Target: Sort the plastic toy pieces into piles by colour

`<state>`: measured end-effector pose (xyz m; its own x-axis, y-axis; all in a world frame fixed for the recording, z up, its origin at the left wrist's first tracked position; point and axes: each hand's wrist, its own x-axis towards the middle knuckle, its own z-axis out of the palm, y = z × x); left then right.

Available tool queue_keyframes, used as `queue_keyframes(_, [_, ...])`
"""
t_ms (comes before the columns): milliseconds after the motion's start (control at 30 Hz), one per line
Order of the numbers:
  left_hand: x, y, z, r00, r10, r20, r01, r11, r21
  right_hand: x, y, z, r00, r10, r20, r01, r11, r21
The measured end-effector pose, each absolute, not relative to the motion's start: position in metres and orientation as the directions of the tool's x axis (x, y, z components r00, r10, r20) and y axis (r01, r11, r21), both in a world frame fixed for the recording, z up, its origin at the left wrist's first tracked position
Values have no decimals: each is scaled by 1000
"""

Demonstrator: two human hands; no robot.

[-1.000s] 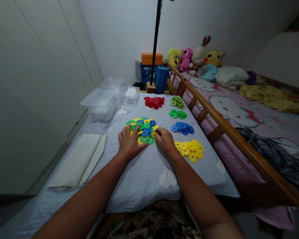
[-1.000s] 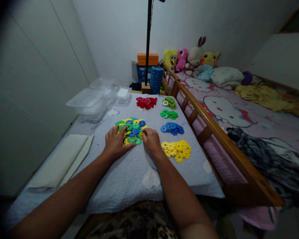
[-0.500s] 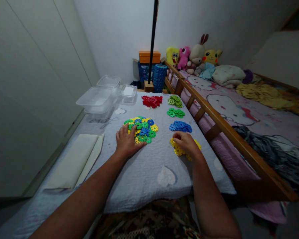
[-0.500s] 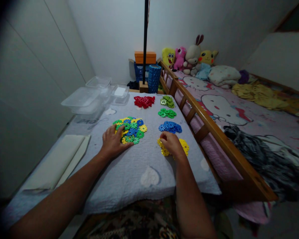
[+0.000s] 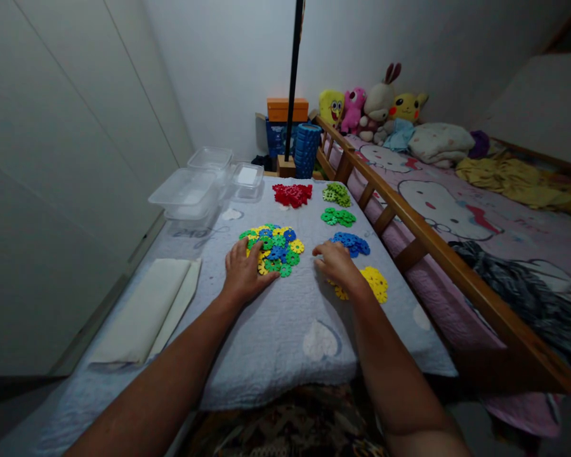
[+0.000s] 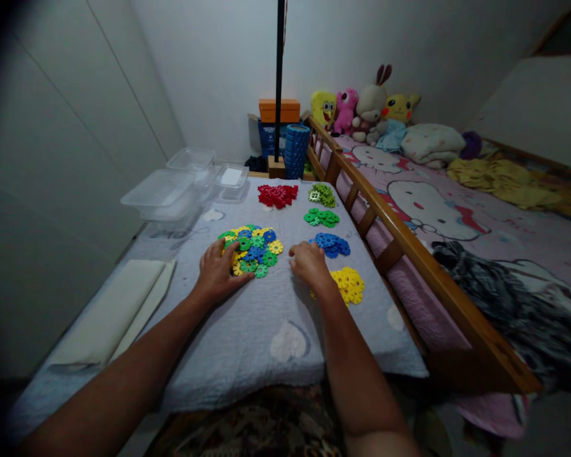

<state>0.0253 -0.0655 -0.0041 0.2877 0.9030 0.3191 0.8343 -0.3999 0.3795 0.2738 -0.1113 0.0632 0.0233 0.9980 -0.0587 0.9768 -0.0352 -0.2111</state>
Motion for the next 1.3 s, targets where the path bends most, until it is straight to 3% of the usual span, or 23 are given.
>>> queue_keyframes(200, [24, -63, -5, 282, 901, 331, 829, -402, 389, 235, -81, 34, -25, 998, 53, 973, 37, -230])
queue_keyframes(333, [23, -63, -7, 282, 897, 342, 823, -409, 394, 231, -81, 19, -20, 998, 58, 973, 33, -229])
queue_keyframes(733, [23, -65, -3, 279, 903, 327, 814, -403, 418, 238, -85, 20, 84, 978, 191, 953, -22, -303])
queue_keyframes(1300, [14, -57, 1, 307, 850, 429, 640, -518, 567, 246, -91, 28, 69, 972, 223, 899, 36, -436])
